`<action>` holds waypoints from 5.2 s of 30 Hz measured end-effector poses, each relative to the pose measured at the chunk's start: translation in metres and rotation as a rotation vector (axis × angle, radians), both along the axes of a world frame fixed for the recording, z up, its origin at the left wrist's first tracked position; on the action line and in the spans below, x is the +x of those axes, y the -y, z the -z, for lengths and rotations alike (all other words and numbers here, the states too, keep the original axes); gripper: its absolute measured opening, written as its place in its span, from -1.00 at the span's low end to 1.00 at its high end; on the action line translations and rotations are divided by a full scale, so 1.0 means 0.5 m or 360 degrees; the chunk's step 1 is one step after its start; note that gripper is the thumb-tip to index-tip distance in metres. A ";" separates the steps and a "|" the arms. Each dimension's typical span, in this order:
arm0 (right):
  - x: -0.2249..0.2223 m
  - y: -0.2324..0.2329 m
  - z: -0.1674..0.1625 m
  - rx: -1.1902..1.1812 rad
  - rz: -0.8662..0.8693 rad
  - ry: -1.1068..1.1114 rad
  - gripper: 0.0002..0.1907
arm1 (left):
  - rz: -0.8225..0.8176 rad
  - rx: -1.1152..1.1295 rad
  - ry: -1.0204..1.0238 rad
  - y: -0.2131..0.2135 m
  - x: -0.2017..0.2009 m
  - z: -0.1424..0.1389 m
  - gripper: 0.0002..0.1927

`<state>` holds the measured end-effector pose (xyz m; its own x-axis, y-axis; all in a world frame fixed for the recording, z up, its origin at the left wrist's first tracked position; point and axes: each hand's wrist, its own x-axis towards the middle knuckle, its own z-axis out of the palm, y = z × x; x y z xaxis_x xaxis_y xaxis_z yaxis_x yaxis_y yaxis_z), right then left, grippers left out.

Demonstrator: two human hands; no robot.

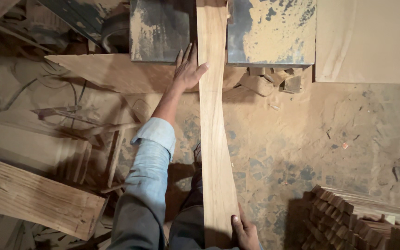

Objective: The person feeds a long wooden plank through a table saw to trim its edges. They guide the plank with both hands, then lift and reposition it to cut the opposite side.

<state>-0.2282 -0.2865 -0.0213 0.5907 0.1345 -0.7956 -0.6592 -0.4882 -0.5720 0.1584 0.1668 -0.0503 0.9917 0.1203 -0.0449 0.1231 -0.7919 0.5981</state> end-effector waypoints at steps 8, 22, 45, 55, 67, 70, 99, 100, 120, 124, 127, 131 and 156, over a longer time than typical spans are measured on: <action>0.007 0.003 0.019 0.0278 -0.0036 0.0403 -0.42 | 0.0008 -0.0037 0.0014 0.001 -0.006 -0.004 0.03; 0.039 -0.020 0.003 0.0254 0.0064 0.0074 -0.35 | 0.0017 -0.0057 -0.0039 0.002 -0.006 -0.018 0.03; 0.096 -0.048 -0.014 0.0393 0.0040 0.0375 -0.46 | 0.0027 -0.0056 0.0067 0.002 -0.012 -0.017 0.00; 0.113 -0.052 -0.021 0.0063 0.0027 0.0024 -0.42 | 0.0046 -0.0040 0.0016 0.002 -0.009 -0.008 0.02; 0.143 -0.065 -0.041 0.0416 -0.0027 0.0382 -0.41 | 0.0036 -0.0097 0.0007 0.006 -0.012 -0.017 0.00; 0.148 -0.070 -0.045 0.0380 0.0010 0.0338 -0.41 | 0.0043 -0.0071 -0.0001 0.004 -0.010 -0.011 0.01; 0.186 -0.076 -0.027 0.0273 -0.0012 0.0355 -0.40 | 0.0024 -0.0067 -0.0025 0.012 -0.015 -0.025 -0.02; 0.187 -0.076 -0.025 0.0268 -0.0010 0.0354 -0.40 | 0.0026 -0.0067 -0.0015 0.012 -0.014 -0.023 -0.02; 0.223 -0.085 -0.021 0.0242 -0.0061 0.0427 -0.42 | 0.0006 -0.0079 0.0003 0.014 -0.015 -0.010 -0.02; 0.225 -0.084 -0.012 0.0156 -0.0007 0.0197 -0.44 | 0.0016 -0.0088 -0.0003 0.013 -0.018 -0.012 -0.01; 0.231 -0.087 -0.015 0.0134 -0.0043 0.0208 -0.44 | 0.0010 -0.0082 -0.0013 0.013 -0.021 -0.011 -0.02; 0.244 -0.103 -0.035 0.0430 -0.0045 0.0635 -0.49 | 0.0015 -0.0066 0.0010 0.013 -0.018 -0.010 -0.03; 0.294 -0.113 -0.045 0.0239 -0.0015 0.0385 -0.45 | 0.0087 0.0047 0.0164 0.028 -0.006 -0.001 -0.08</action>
